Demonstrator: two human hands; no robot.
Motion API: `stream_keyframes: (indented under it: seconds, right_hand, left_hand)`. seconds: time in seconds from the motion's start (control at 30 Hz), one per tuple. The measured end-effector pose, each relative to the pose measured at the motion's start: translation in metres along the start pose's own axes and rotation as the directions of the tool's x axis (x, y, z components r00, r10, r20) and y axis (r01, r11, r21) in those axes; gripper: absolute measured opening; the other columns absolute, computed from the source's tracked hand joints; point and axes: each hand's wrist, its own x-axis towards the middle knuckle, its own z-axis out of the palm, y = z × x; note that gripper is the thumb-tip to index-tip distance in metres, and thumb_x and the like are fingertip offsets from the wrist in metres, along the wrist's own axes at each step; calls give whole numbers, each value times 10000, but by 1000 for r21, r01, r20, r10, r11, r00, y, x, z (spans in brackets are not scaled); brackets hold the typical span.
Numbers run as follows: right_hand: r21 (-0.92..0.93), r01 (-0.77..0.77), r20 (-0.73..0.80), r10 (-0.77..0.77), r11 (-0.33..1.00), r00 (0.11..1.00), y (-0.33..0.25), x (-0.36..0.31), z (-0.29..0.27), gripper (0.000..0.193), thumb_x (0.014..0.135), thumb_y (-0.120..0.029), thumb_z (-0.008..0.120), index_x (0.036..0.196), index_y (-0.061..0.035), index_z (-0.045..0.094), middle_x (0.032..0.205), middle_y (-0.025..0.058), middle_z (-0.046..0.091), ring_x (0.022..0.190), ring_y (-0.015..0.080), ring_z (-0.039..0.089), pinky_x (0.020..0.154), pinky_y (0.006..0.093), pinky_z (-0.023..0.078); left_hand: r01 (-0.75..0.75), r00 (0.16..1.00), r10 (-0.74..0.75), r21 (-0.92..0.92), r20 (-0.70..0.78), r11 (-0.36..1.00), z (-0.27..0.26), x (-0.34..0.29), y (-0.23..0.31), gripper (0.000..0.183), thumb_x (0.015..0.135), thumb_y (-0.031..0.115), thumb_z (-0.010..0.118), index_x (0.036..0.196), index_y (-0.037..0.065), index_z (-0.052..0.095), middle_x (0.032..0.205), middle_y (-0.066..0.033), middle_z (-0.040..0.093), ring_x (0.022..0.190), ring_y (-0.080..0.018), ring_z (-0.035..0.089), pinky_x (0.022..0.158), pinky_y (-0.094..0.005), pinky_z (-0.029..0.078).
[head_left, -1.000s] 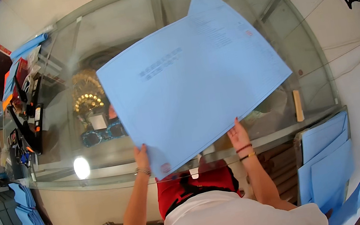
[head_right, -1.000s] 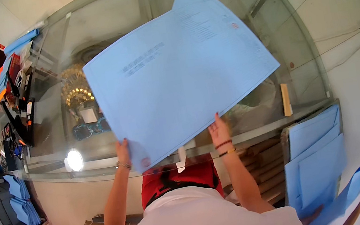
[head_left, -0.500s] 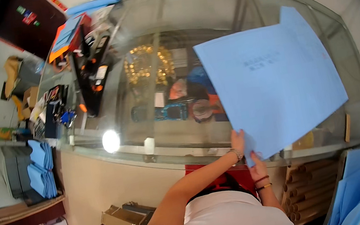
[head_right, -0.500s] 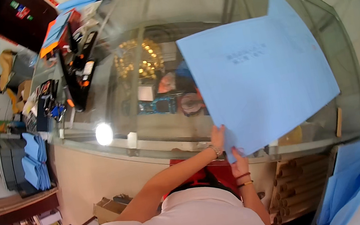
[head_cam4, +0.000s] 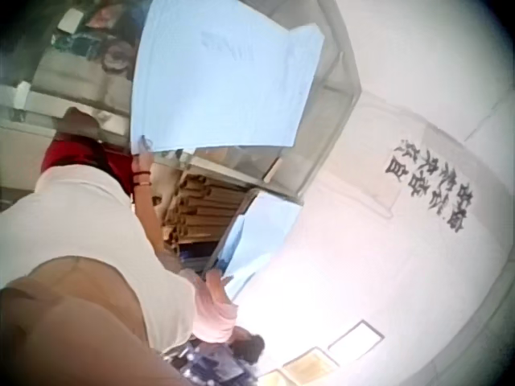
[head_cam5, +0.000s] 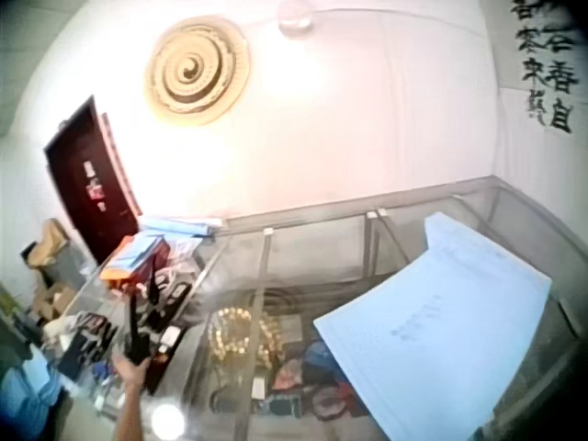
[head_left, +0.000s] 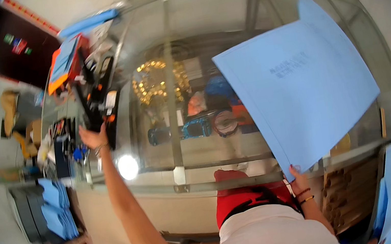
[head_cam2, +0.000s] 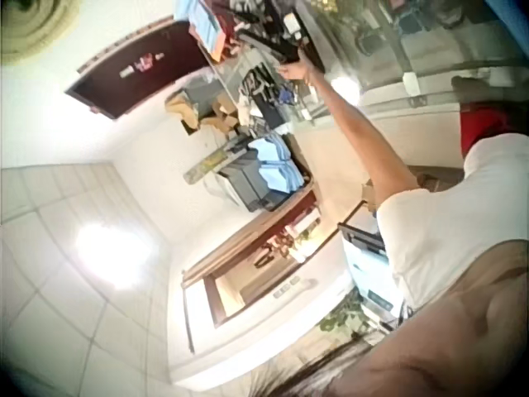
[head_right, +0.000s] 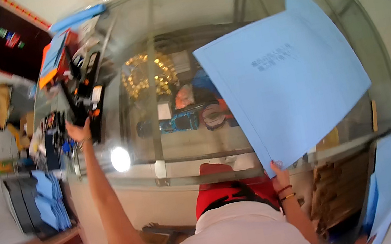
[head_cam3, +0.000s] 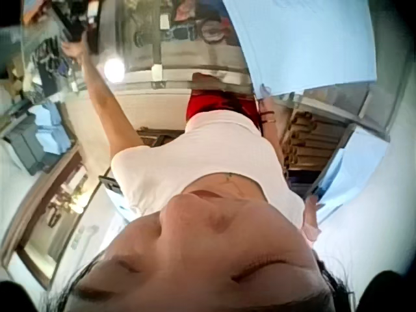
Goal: The person folds large blue architectural blueprints on a glass table, using a wooden block to press and crease the folds and a hand-held stapler to fasten the sheets together.
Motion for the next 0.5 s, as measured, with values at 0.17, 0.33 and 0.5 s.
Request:
stream_keyframes:
  seconds: [0.17,0.33,0.5]
  right_hand:
    - [35,38,32,-39,999,999,-7,-7,19,344,770,-87,657,1075,-61,501,968,47,564,869,195,568,665,330,510]
    - [84,12,-16,-10,996,1000,-17,-21,15,342,758,-88,673,1057,-31,517,971,72,578,835,209,593,639,332,525]
    - [113,-75,100,64,991,993,-32,-35,20,372,765,-115,674,1081,-22,501,1002,88,570,851,231,604,666,306,522]
  left_hand:
    - [301,854,-209,-125,477,945,-5,30,-75,946,511,392,830,1236,-37,399,1210,-205,492,1084,-317,502,906,-377,406]
    - [93,896,-138,125,422,988,-32,-2,14,1005,527,570,743,1245,-46,402,1183,-233,507,1086,-370,493,892,-407,398]
    - [56,776,197,-376,600,925,-133,-71,114,697,569,279,817,1093,-58,504,969,-179,621,868,-265,606,762,-346,465]
